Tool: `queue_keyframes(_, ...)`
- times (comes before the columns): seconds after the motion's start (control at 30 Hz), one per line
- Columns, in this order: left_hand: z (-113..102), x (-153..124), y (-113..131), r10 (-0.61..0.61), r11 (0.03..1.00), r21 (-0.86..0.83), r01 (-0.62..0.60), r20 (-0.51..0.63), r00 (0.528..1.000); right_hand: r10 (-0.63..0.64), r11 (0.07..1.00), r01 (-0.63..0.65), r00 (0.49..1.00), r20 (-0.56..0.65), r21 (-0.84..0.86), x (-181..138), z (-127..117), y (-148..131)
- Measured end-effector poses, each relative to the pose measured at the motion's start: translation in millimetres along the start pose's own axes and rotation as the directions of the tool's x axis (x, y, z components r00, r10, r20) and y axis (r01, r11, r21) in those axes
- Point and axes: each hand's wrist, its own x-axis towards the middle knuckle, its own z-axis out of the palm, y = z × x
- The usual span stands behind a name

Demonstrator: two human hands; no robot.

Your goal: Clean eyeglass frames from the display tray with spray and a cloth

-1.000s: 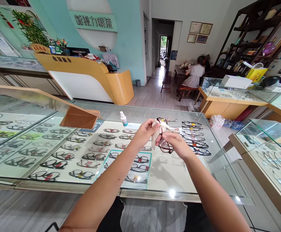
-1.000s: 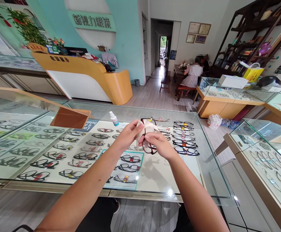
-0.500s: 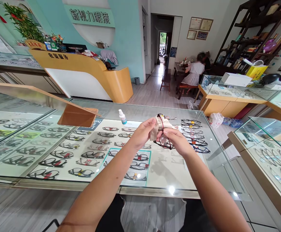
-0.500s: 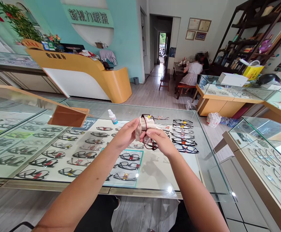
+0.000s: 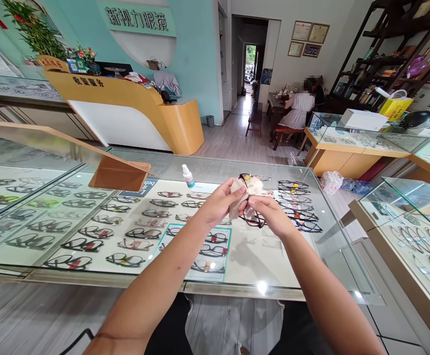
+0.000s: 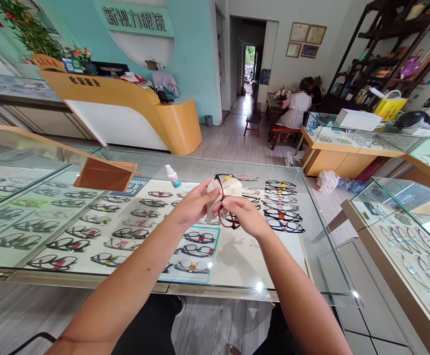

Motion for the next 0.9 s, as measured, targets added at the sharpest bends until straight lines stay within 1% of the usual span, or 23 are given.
queue_keyframes(0.17,0,0,-4,-0.006,1.0,0.009,0.006,-0.019,1.0,0.017,1.0,-0.016,1.0,-0.009,0.017,1,2,-1)
queue_keyframes(0.33,6,1,-2,-0.035,0.994,-0.106,0.032,-0.025,0.999,-0.002,1.0,0.002,1.0,-0.029,0.018,3,2,0)
queue_keyframes(0.4,7,2,-2,-0.039,0.992,-0.12,0.037,-0.021,0.999,-0.012,1.0,0.012,1.0,-0.029,0.004,3,2,1)
queue_keyframes(0.53,4,2,-4,-0.043,0.993,-0.107,0.041,-0.013,0.999,-0.012,1.0,0.013,1.0,-0.026,0.014,4,2,4)
queue_keyframes(0.63,5,1,-5,-0.02,0.995,-0.1,0.018,-0.018,1.0,0.013,0.999,-0.011,1.0,-0.027,0.044,4,2,5)
queue_keyframes(0.73,10,1,-4,0.029,0.998,-0.053,-0.033,-0.064,0.997,0.019,0.999,-0.018,1.0,-0.015,0.043,2,2,5)
queue_keyframes(0.83,12,1,-5,0.083,0.996,0.023,-0.08,-0.114,0.99,-0.002,1.0,0.002,1.0,0.008,-0.017,2,3,3)
queue_keyframes(0.9,10,2,-7,0.091,0.995,0.063,-0.083,-0.143,0.985,-0.007,0.998,0.008,1.0,0.024,-0.056,2,5,2)
